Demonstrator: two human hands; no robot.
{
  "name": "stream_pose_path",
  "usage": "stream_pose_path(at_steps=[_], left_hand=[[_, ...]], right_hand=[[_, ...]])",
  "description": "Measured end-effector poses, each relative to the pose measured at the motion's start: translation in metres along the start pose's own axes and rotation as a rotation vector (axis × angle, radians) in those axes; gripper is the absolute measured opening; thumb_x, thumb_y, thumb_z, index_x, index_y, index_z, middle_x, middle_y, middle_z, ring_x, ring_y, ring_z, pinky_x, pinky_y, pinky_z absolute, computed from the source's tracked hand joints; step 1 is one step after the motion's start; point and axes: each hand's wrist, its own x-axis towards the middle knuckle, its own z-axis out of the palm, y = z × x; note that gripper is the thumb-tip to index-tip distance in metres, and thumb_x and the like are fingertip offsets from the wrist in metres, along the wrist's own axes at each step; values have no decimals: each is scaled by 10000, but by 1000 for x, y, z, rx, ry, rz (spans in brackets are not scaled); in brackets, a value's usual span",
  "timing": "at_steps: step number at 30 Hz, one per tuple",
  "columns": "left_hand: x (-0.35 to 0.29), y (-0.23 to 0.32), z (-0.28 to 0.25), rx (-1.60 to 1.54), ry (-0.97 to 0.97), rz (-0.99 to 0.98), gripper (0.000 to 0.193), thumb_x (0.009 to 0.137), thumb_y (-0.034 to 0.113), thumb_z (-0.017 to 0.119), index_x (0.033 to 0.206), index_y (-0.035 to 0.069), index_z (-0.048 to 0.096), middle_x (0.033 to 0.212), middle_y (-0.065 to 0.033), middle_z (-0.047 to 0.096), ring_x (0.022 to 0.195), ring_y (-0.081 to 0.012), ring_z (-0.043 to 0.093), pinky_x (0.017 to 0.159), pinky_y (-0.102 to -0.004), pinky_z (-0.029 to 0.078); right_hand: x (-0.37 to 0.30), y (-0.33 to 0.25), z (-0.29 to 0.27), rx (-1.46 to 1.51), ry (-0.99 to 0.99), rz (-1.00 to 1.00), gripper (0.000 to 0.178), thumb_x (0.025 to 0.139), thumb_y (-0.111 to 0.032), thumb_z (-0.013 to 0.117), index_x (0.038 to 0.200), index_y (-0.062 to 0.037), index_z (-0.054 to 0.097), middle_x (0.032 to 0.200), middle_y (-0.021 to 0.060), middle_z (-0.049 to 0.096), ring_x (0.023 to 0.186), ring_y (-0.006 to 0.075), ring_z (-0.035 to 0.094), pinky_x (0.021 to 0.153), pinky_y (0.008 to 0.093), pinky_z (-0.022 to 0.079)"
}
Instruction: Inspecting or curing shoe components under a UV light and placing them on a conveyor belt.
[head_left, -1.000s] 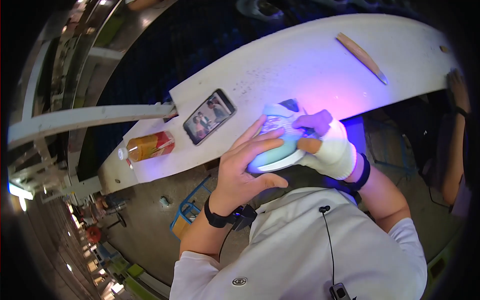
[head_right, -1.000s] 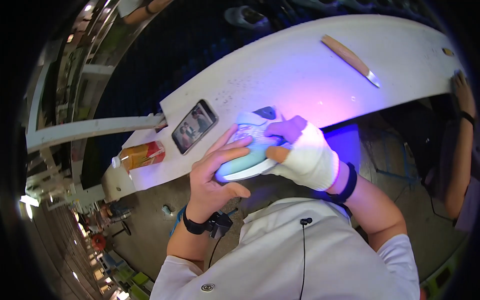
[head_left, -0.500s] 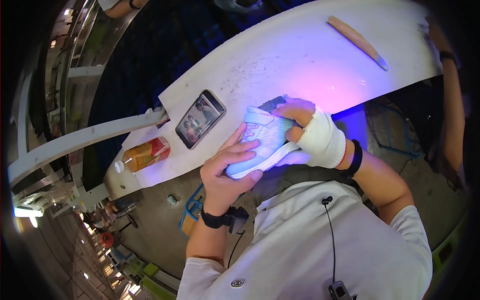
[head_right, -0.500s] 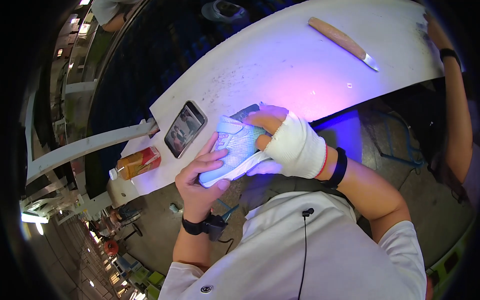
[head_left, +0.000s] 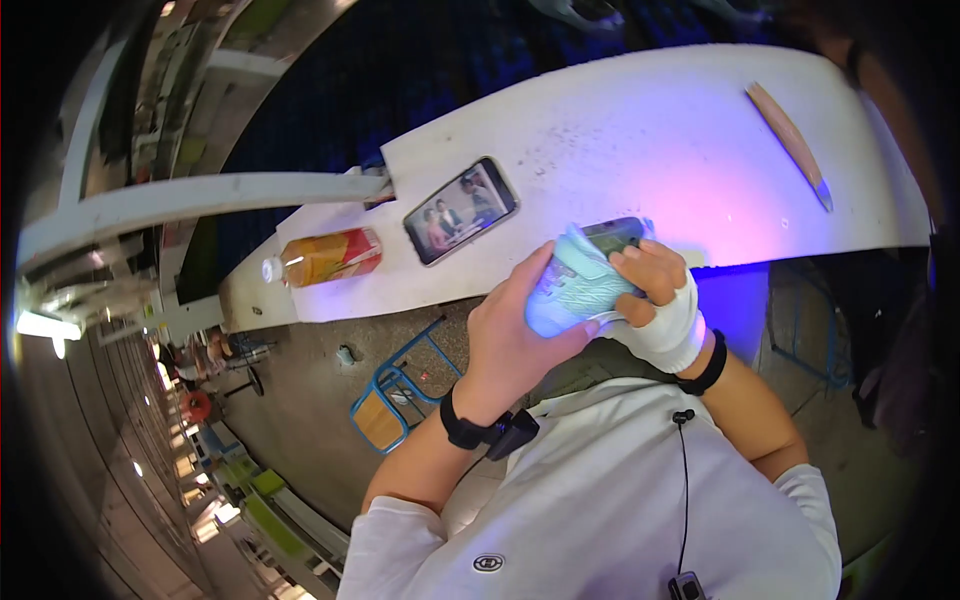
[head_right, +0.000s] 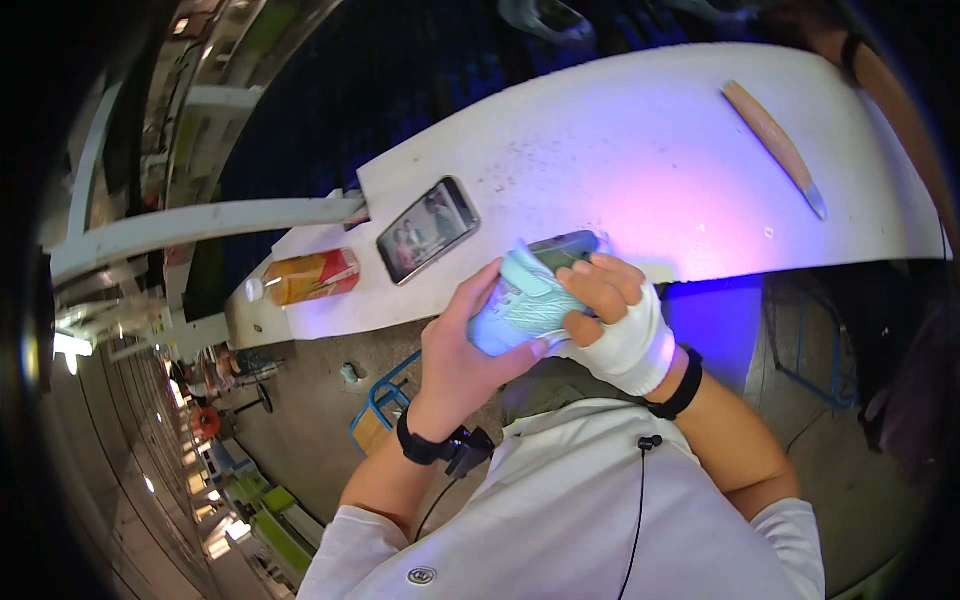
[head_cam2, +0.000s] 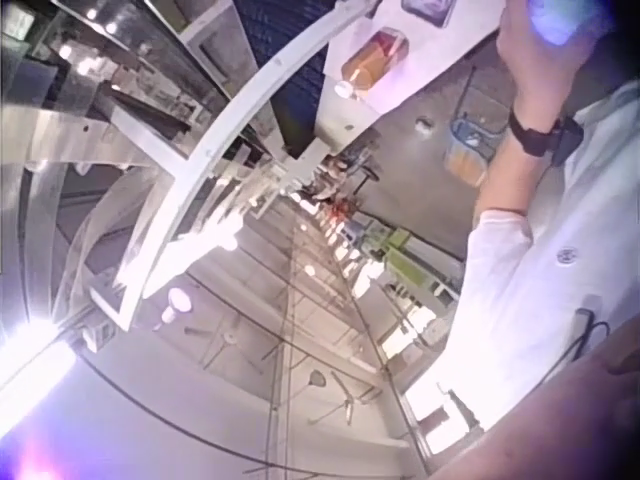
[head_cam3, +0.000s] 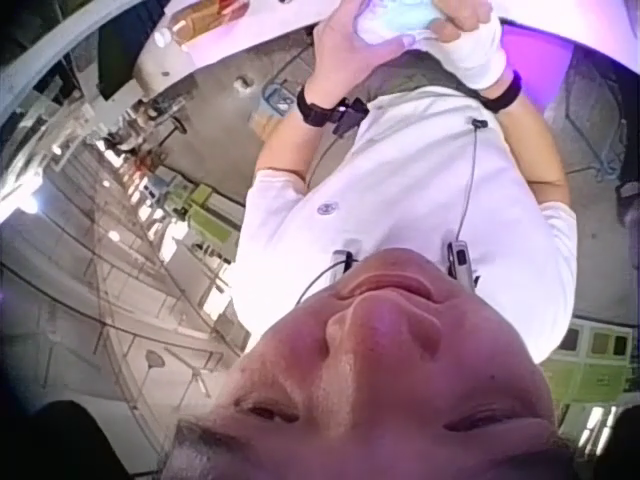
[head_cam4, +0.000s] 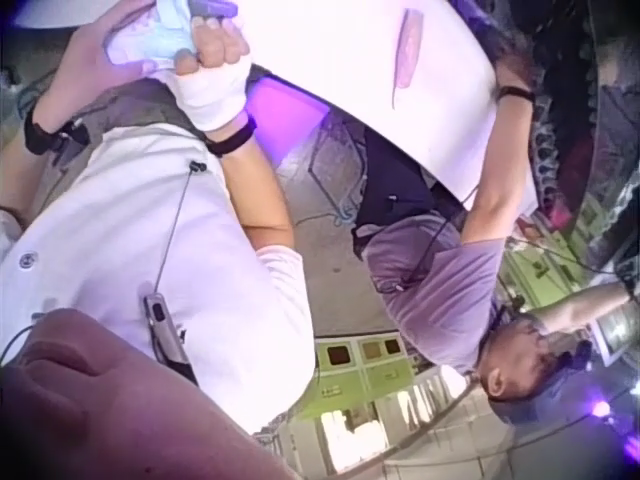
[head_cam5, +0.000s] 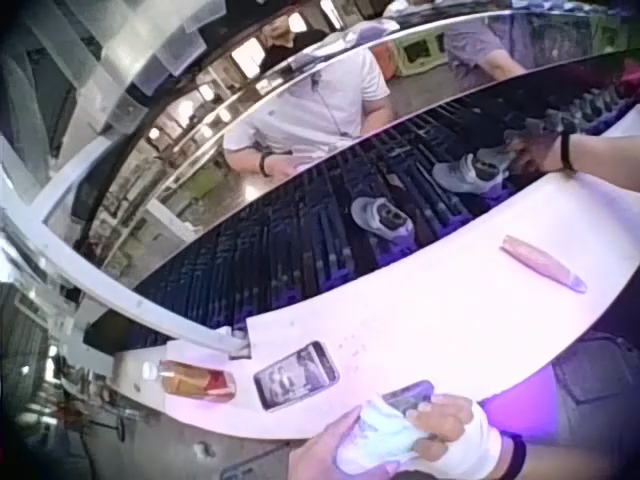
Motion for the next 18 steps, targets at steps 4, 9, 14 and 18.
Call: stream_pose_path(at_steps=[4,9,14,18], left_hand=[[16,10,-25,-169,-223,153,771,747,219,914,1438,62,609,1280,-197,723,1161,-349,725,957,-393,586],[25,41,14,-110,-220,610,647,795,89,835,1406,43,627,1394,-203,660,1342,-399,592,1128,-468,486],[10,18,88,-282,-52,748,706,760,-9,819,1422,1,572,1534,-211,502,1408,-446,500,1153,-523,448],[5,-2,103,-357,88,668,603,756,56,859,1310,40,621,1263,-173,593,1116,-380,620,960,-472,536]], right_hand=[[-20,-6,-8,130,31,292,534,685,-225,970,1001,-89,561,1332,166,616,1201,387,616,1040,520,533],[-6,-9,-65,381,322,332,700,784,-411,936,1289,-79,582,1422,245,584,1300,372,616,1078,558,505],[11,-7,-112,391,27,284,841,767,-522,894,1381,-40,581,1198,205,738,1172,415,706,1113,601,491],[17,-17,-103,385,69,275,768,736,-476,918,1282,-24,622,1184,187,737,1168,421,706,1102,588,506]])
